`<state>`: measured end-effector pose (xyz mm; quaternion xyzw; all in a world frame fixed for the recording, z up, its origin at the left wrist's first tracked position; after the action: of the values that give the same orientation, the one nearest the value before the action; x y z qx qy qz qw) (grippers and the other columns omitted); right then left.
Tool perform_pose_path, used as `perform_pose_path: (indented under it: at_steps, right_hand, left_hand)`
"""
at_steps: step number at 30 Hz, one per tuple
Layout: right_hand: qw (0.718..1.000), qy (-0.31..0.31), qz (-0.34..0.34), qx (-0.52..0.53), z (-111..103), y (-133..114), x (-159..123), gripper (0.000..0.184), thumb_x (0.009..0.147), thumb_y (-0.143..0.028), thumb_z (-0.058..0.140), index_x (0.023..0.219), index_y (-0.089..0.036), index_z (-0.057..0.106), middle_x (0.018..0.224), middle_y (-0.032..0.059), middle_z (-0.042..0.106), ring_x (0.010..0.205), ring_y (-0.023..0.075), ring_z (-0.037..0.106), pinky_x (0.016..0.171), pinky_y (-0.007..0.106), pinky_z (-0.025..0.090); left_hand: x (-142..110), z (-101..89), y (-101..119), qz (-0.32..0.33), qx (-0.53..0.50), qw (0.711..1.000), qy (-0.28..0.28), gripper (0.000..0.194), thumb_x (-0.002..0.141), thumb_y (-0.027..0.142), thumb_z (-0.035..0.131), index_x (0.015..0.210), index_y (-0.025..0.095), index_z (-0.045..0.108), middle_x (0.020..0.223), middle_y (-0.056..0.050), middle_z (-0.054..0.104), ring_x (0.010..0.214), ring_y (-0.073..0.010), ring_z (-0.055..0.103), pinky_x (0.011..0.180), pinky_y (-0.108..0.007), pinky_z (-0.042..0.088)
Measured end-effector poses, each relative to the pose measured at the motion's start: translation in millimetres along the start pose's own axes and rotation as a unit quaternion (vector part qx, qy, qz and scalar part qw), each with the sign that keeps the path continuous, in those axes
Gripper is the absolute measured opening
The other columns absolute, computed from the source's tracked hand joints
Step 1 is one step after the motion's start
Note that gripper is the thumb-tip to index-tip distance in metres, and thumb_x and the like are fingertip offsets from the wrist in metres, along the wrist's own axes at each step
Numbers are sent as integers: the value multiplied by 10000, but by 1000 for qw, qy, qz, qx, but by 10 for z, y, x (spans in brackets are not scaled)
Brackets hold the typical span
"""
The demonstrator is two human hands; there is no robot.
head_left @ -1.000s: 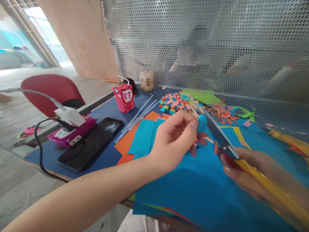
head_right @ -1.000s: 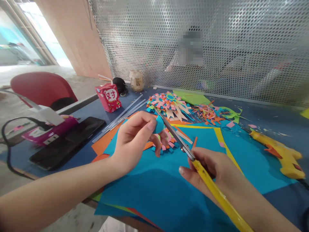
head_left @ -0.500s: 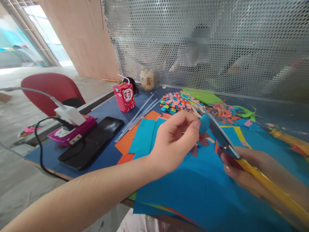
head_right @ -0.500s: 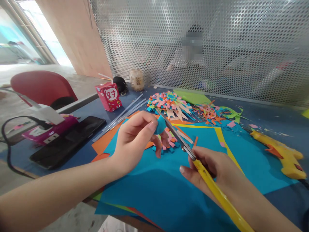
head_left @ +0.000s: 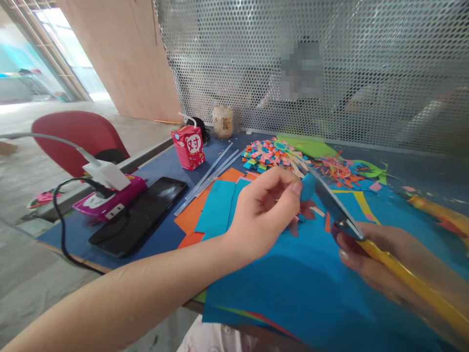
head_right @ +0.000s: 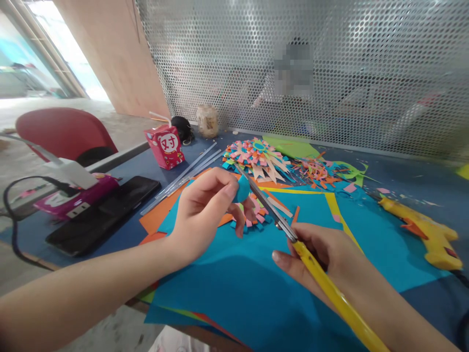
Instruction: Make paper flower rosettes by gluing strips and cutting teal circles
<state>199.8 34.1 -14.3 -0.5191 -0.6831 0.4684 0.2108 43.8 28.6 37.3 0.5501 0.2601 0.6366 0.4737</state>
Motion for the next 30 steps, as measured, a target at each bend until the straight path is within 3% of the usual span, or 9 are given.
perform_pose_path:
  at_steps: [6,15,21,23,27,30]
  right_hand:
    - [998,57,15,-6,-20,-80,-71,349,578,-449,633,518,-200,398,514,-63,289,408,58,262,359,189,216]
    - [995,90,18,35,-78,-118,-32,335,612,-419,642,557,-202,392,460,-87,299,328,31,236,309,176,177]
    - [994,80,42,68,-148,-49,45,370,596,-495,656,617,-211,419,377,-114,252,301,50,241,298,171,191]
    - [993,97,24,67,-180,-46,72,363,594,-490,666,637,-206,445,399,-105,323,300,50,272,298,174,219]
    - [988,134,-58,50,-221,-93,129,313,616,-433,676,704,-200,486,611,-32,566,381,79,464,367,207,386]
    - [980,132,-136,60,-199,-144,146,277,617,-348,693,667,-211,457,756,-6,601,595,133,588,539,247,498]
  left_hand:
    - [14,-10,-12,-5,1,1000,7,153,822,243,475,680,190,453,585,42,439,553,-104,579,371,-178,454]
    - [36,-25,-100,-48,-4,999,11,157,834,281,472,716,178,463,589,25,541,493,-93,560,390,-194,451]
    - [79,-78,-138,-75,-12,996,54,160,804,315,524,748,169,490,625,15,581,478,-90,551,385,-197,440]
    - [86,-79,-149,-81,-1,995,53,142,785,296,552,760,167,498,625,17,581,485,-91,553,394,-195,444]
    - [37,26,-309,-142,68,987,-30,142,771,286,562,760,152,518,627,-5,587,512,-92,557,407,-178,439]
    - [-60,143,-491,-186,137,965,-125,145,770,289,543,723,155,519,627,-5,581,512,-95,559,393,-173,436]
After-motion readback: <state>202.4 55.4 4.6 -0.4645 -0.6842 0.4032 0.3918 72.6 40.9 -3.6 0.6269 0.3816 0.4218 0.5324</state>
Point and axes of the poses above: each hand's wrist, its own x-axis towards the middle knuckle, its own z-axis out of the palm, y = z × x, the point moved 7 cm from there along x, towards the middle knuckle
